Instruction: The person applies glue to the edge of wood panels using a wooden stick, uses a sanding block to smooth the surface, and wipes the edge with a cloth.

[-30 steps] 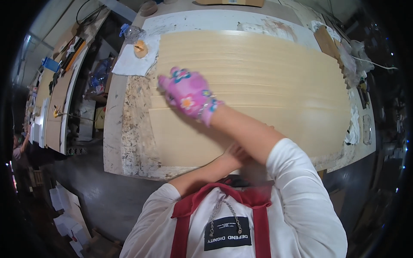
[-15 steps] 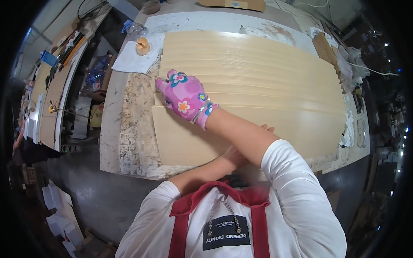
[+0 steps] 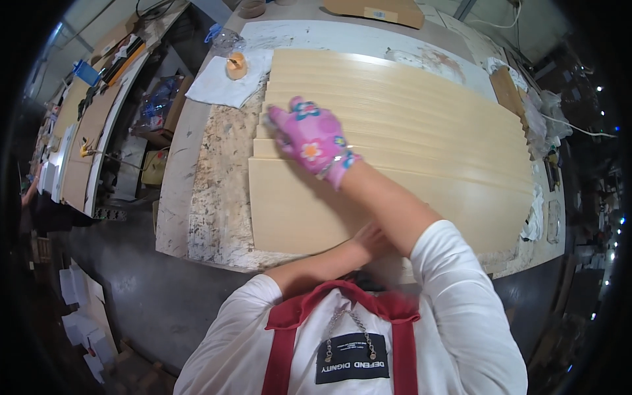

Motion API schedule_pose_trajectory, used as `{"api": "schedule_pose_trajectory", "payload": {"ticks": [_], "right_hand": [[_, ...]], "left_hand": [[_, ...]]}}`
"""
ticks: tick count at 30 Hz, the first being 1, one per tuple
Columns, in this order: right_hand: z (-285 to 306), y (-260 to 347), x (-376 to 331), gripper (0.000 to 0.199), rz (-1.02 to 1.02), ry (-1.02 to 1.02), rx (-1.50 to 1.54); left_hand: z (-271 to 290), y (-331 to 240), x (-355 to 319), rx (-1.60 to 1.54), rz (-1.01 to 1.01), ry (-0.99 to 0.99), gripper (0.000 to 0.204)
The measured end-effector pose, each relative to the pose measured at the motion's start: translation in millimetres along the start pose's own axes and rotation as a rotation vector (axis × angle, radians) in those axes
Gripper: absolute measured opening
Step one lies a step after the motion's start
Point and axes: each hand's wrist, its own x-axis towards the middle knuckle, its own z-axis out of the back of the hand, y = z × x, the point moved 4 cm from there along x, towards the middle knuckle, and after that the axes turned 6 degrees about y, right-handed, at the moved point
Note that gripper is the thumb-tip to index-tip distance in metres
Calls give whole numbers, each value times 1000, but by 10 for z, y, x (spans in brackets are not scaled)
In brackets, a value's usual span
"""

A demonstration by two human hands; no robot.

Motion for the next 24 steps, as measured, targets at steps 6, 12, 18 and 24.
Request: {"api": "schedule_pose_trajectory", "payload": {"ticks": [6, 12, 18, 24], "right_hand": [[802, -967, -789, 43, -572, -75, -140], [373, 51, -147, 32, -37, -127, 57], [333, -562, -480, 33, -173, -137, -13], [979, -1489, -1245, 38, -556, -195, -271]], "left_hand": [[169, -7, 163, 1, -56, 187, 44], [-77, 21, 142, -284, 94, 628, 51], [93, 1, 184, -167, 8, 367, 44], [315, -30, 318, 48, -21, 231, 46]]}}
